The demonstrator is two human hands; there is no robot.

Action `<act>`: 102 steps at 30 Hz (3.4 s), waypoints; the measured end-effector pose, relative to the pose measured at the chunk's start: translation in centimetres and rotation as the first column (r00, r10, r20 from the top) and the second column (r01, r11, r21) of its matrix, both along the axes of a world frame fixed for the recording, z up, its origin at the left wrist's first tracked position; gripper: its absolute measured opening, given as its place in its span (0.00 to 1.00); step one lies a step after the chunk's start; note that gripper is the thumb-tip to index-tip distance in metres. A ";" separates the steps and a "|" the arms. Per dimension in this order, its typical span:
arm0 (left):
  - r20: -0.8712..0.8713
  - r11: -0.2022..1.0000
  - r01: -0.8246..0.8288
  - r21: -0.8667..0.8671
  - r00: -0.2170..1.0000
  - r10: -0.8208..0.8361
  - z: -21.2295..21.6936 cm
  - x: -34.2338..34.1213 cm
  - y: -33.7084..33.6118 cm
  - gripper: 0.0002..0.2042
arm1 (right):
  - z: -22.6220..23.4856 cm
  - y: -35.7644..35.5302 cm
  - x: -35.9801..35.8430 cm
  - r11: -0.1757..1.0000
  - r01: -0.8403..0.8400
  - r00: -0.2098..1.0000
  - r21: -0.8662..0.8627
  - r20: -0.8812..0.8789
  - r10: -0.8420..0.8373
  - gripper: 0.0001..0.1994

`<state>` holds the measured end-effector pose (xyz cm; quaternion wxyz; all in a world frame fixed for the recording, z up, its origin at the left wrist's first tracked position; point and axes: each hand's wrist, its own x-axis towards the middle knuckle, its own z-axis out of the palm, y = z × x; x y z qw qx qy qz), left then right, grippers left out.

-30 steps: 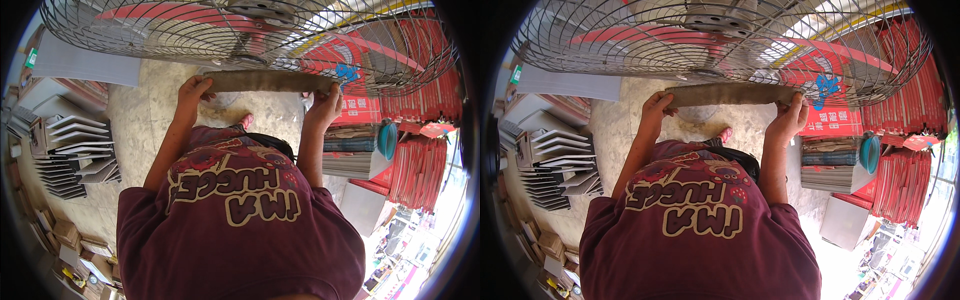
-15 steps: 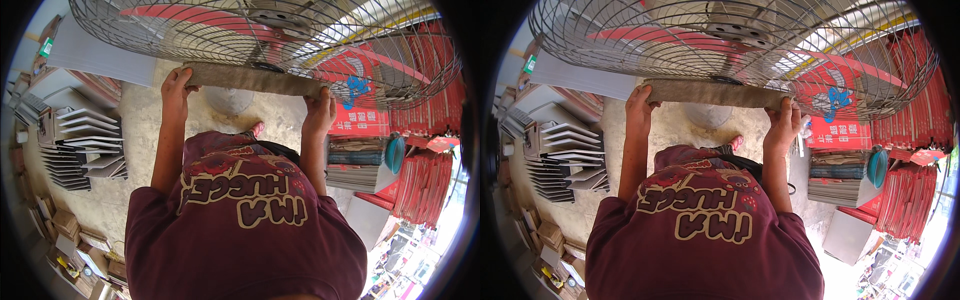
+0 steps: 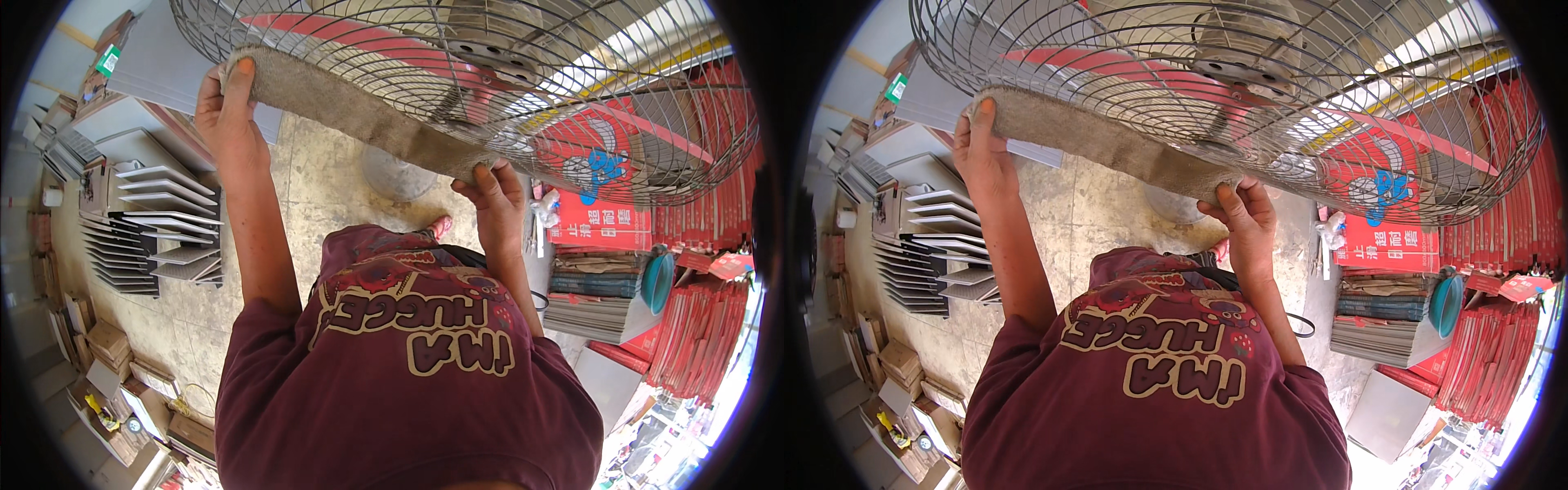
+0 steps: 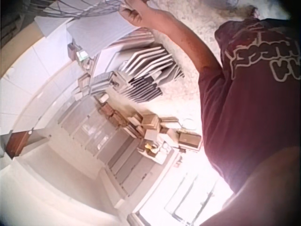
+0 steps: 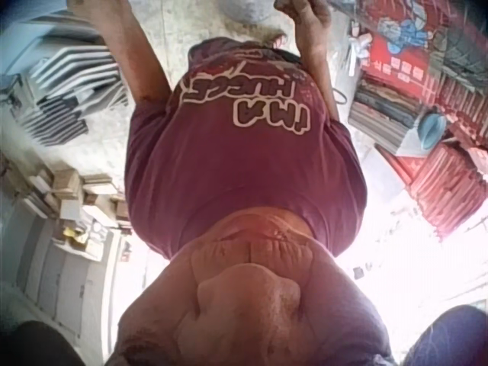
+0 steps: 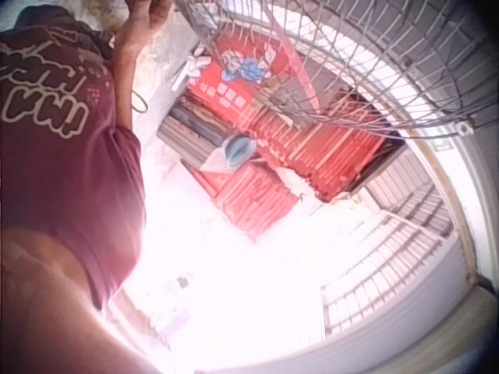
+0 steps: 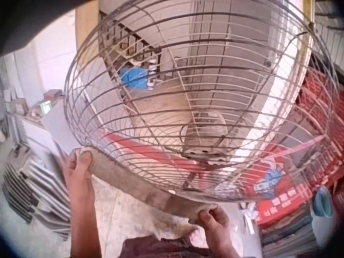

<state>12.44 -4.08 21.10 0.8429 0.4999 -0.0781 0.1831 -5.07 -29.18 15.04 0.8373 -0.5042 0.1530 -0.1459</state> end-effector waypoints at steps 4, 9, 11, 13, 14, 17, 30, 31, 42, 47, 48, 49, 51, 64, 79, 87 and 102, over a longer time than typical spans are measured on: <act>0.053 0.998 -0.042 0.046 0.998 0.040 0.6 0.0 -1.5 0.05 | -0.5 0.0 -0.1 0.999 0.018 1.000 0.052 -0.005 -0.018 0.09; 0.063 0.996 -0.045 0.083 0.997 0.040 -0.6 -0.6 -2.8 0.05 | -0.8 -1.1 -0.8 0.991 0.096 0.995 0.091 -0.010 -0.095 0.08; 0.062 0.994 -0.029 0.101 0.998 0.023 -1.1 -0.9 -3.2 0.05 | -1.2 -1.7 -1.2 0.991 0.109 0.994 0.076 -0.007 -0.109 0.07; 0.049 0.993 -0.007 0.117 0.999 0.002 -1.6 -1.2 -3.8 0.05 | -1.6 -2.3 -1.6 0.988 0.129 0.991 0.089 0.009 -0.130 0.07; 0.027 0.992 0.007 0.130 1.000 -0.010 -1.9 -1.4 -4.0 0.05 | -1.8 -2.5 -1.7 0.986 0.139 0.990 0.096 0.017 -0.142 0.07; -0.023 0.989 0.050 0.142 0.999 -0.047 -2.7 -2.0 -4.9 0.05 | -1.7 -3.4 -2.1 0.976 0.198 0.979 0.093 0.019 -0.201 0.07; -0.161 0.921 0.302 0.246 0.950 -0.269 -6.9 -4.3 -9.0 0.09 | 0.5 -8.2 -3.9 0.854 0.518 0.852 -0.042 0.106 -0.512 0.06; -0.167 0.899 0.339 0.277 0.938 -0.302 -7.5 -4.6 -9.4 0.09 | 0.7 -8.7 -4.1 0.847 0.530 0.844 -0.047 0.128 -0.521 0.06; -0.352 0.623 0.768 0.150 0.630 -0.692 -11.3 -9.8 -14.5 0.09 | 3.7 -13.2 -5.4 0.632 0.770 0.631 -0.086 0.245 -0.736 0.06; -0.343 0.644 0.751 0.149 0.650 -0.679 -11.5 -9.2 -14.2 0.09 | 3.3 -12.5 -4.5 0.634 0.769 0.633 -0.085 0.236 -0.737 0.06; -0.362 0.660 0.740 0.133 0.656 -0.662 -11.3 -9.0 -13.9 0.09 | 3.2 -12.2 -4.4 0.630 0.772 0.631 -0.090 0.237 -0.739 0.06; -0.381 0.676 0.727 0.117 0.662 -0.646 -11.1 -8.7 -13.6 0.09 | 3.1 -12.0 -4.2 0.633 0.770 0.631 -0.080 0.242 -0.737 0.06; -0.410 0.699 0.709 0.097 0.668 -0.621 -11.3 -7.9 -12.8 0.08 | 2.9 -11.6 -4.0 0.639 0.767 0.631 -0.063 0.253 -0.733 0.06; -0.435 0.881 0.469 0.068 0.808 -0.397 -10.6 -5.6 -7.7 0.08 | 0.0 -7.4 -1.5 0.774 0.630 0.773 -0.065 0.156 -0.615 0.07; -0.166 0.990 0.126 -0.068 0.977 -0.136 -4.0 -1.2 -1.8 0.05 | 0.4 -1.0 -0.3 0.987 0.151 0.989 -0.053 0.002 -0.151 0.08; 0.065 0.999 -0.043 -0.028 0.997 0.044 0.9 0.5 -1.7 0.04 | 1.0 -0.1 -0.4 1.000 0.028 0.998 0.013 0.061 -0.028 0.10; 0.026 0.992 -0.012 0.126 1.000 0.009 -3.1 -1.7 -5.6 0.05 | -1.5 -3.9 -1.6 0.972 0.224 0.974 0.069 0.021 -0.226 0.09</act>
